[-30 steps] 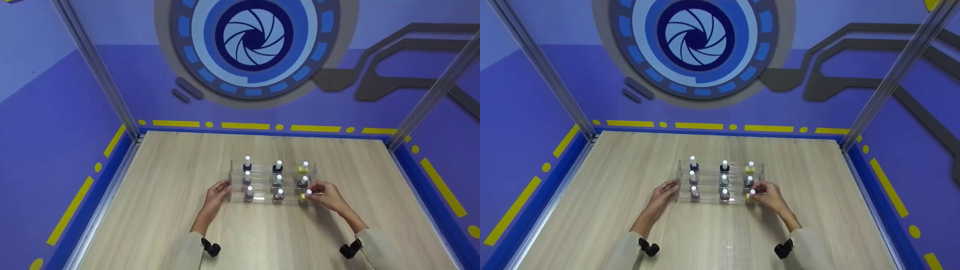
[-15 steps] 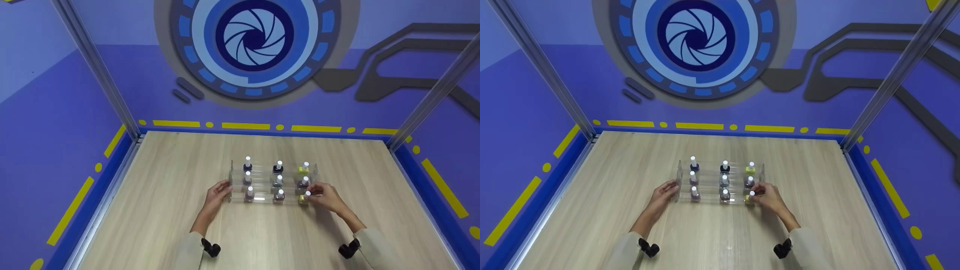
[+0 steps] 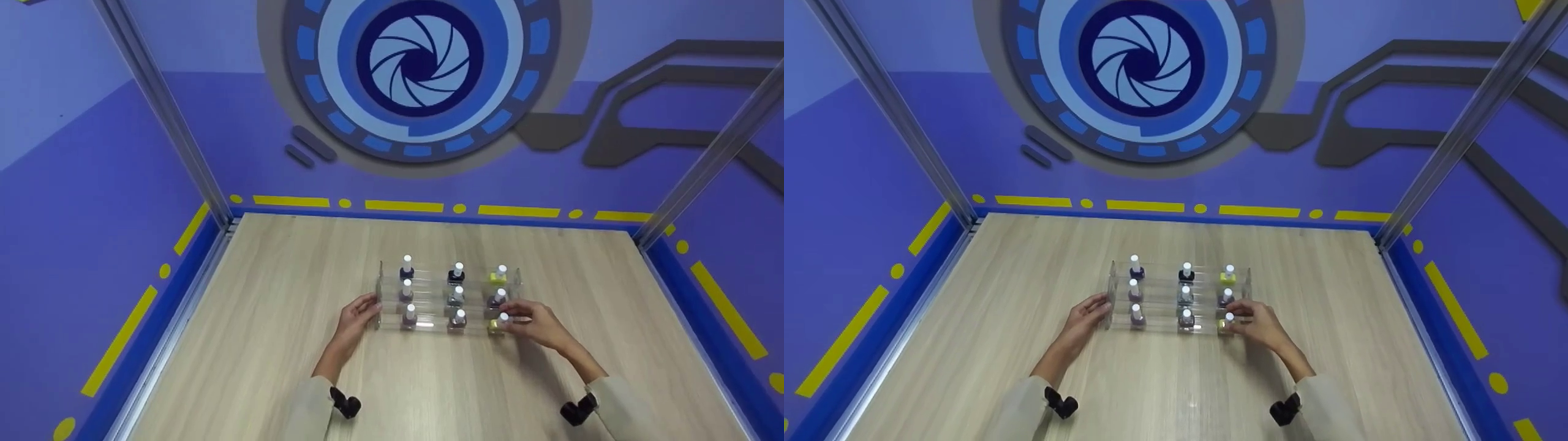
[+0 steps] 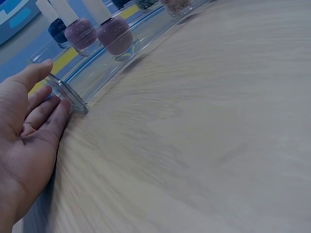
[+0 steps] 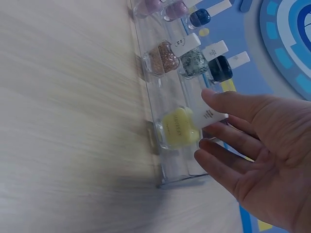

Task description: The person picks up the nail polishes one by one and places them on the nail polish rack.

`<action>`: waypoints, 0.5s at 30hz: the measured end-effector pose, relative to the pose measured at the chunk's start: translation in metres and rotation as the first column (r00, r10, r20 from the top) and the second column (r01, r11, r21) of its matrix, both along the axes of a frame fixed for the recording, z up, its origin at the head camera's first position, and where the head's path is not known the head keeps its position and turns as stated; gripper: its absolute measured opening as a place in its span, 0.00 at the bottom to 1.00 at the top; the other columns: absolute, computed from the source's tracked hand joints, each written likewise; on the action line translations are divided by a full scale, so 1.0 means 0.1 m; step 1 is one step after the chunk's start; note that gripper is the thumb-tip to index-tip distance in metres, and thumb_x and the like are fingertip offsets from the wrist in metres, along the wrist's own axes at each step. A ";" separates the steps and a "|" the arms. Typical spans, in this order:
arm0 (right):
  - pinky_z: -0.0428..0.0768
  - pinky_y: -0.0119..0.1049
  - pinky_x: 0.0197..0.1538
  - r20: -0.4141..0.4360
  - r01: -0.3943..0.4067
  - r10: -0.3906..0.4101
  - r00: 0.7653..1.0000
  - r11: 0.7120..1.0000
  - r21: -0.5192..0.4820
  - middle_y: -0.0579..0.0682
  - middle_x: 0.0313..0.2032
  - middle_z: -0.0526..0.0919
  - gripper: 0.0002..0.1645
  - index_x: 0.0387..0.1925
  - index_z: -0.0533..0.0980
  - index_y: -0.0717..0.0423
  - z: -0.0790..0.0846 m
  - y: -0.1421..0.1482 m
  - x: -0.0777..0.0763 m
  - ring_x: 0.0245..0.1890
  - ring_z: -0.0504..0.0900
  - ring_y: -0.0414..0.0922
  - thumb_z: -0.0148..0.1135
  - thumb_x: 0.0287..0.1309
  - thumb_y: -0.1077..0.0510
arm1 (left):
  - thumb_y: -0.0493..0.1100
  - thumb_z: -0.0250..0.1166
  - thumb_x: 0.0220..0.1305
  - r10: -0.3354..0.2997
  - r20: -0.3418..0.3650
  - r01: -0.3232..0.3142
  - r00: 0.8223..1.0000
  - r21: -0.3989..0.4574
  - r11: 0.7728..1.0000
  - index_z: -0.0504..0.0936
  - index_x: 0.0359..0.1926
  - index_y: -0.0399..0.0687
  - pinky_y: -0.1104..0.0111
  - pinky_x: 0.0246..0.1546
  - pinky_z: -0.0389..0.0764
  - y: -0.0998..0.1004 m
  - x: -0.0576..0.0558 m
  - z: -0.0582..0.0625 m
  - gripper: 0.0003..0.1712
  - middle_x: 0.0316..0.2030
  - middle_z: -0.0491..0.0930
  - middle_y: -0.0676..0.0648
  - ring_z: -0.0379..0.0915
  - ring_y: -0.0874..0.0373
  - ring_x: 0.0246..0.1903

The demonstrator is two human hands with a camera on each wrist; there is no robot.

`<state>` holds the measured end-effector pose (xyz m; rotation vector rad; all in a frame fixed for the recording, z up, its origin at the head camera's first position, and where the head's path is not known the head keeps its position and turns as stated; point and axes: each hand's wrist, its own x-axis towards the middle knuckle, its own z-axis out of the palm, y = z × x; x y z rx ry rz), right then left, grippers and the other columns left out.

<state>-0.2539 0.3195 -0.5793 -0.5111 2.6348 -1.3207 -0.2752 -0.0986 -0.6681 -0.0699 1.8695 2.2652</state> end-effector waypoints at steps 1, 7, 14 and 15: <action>0.86 0.30 0.51 0.004 -0.005 0.005 1.000 1.000 -0.001 0.65 0.51 0.86 0.22 0.54 0.79 0.68 0.02 0.03 0.03 0.53 0.86 0.62 0.71 0.62 0.60 | 0.47 0.68 0.70 -0.003 0.001 0.003 1.000 0.003 1.000 0.72 0.69 0.37 0.64 0.70 0.77 0.01 0.01 -0.01 0.32 0.69 0.72 0.35 0.72 0.50 0.68; 0.84 0.24 0.50 -0.027 0.011 -0.012 1.000 1.000 -0.010 0.65 0.54 0.85 0.24 0.61 0.77 0.66 0.17 0.22 0.13 0.54 0.86 0.62 0.66 0.68 0.58 | 0.46 0.68 0.70 -0.008 -0.004 0.008 1.000 0.013 1.000 0.72 0.69 0.36 0.66 0.68 0.79 0.01 0.03 -0.02 0.32 0.69 0.72 0.34 0.73 0.51 0.67; 0.81 0.59 0.63 -0.162 0.118 -0.113 0.980 0.993 0.024 0.71 0.65 0.75 0.32 0.68 0.70 0.69 0.20 0.45 0.19 0.65 0.75 0.68 0.65 0.68 0.59 | 0.45 0.63 0.73 -0.060 0.018 0.060 0.998 0.003 0.998 0.68 0.72 0.37 0.60 0.73 0.73 -0.03 0.00 0.05 0.31 0.71 0.69 0.36 0.68 0.46 0.70; 0.77 0.63 0.65 -0.187 0.144 -0.134 0.973 0.989 0.039 0.71 0.67 0.73 0.33 0.69 0.69 0.68 0.19 0.48 0.20 0.67 0.73 0.69 0.66 0.68 0.59 | 0.45 0.63 0.74 -0.065 0.020 0.065 0.998 0.005 0.998 0.68 0.72 0.37 0.59 0.74 0.73 -0.02 -0.01 0.06 0.31 0.71 0.69 0.35 0.68 0.46 0.71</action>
